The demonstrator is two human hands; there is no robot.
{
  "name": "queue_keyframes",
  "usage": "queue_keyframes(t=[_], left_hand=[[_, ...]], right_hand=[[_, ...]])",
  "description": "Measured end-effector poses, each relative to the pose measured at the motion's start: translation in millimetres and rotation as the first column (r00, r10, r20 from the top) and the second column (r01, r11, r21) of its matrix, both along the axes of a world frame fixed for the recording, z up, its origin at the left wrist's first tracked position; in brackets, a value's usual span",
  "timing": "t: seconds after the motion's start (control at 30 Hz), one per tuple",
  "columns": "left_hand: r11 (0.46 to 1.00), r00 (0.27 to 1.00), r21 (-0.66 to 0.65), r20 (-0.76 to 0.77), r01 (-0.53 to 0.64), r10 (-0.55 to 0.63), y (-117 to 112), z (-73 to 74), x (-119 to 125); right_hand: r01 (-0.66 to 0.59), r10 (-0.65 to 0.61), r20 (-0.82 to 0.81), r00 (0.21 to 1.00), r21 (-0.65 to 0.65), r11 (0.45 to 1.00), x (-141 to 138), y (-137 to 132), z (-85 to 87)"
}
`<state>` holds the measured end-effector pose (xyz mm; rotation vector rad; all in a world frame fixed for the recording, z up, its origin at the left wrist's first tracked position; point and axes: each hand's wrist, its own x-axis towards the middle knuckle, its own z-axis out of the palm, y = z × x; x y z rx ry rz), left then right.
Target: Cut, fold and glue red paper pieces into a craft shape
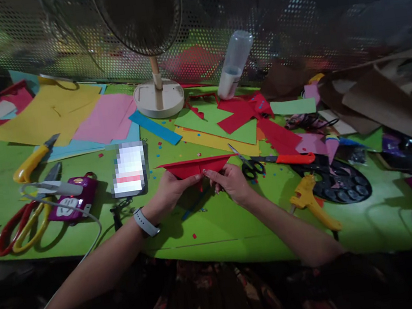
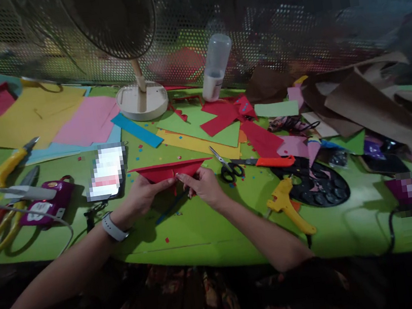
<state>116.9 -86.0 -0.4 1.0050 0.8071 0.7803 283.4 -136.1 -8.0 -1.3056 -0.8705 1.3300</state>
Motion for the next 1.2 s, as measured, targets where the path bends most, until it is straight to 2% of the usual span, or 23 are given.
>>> queue_keyframes(t=[0.27, 0.37, 0.67, 0.97, 1.2], left_hand=[[0.992, 0.995, 0.088, -0.002, 0.095, -0.095, 2.9, 2.9, -4.6], [0.990, 0.992, 0.072, 0.020, 0.120, -0.121, 4.9, 2.7, -5.4], [0.992, 0.991, 0.009, 0.024, 0.129, -0.129, 9.5, 8.0, -9.6], [0.996, 0.996, 0.005, 0.007, 0.090, -0.090, 10.6, 4.9, -10.0], [0.995, 0.995, -0.056, 0.055, 0.083, -0.080, 6.5, 7.1, -5.6]], right_hand=[[-0.104, 0.105, 0.032, 0.994, -0.029, 0.994, 8.5, -2.3, 4.4], [-0.125, 0.127, 0.038, 0.991, -0.058, 0.990, 10.4, -2.8, 10.2], [-0.144, 0.144, -0.005, 0.990, -0.086, 0.986, 19.1, -1.3, 12.2], [-0.179, 0.177, -0.025, 0.984, -0.081, 0.981, 33.0, -2.0, 14.5], [-0.156, 0.157, 0.000, 0.988, -0.090, 0.984, 21.0, -5.0, 10.9]])
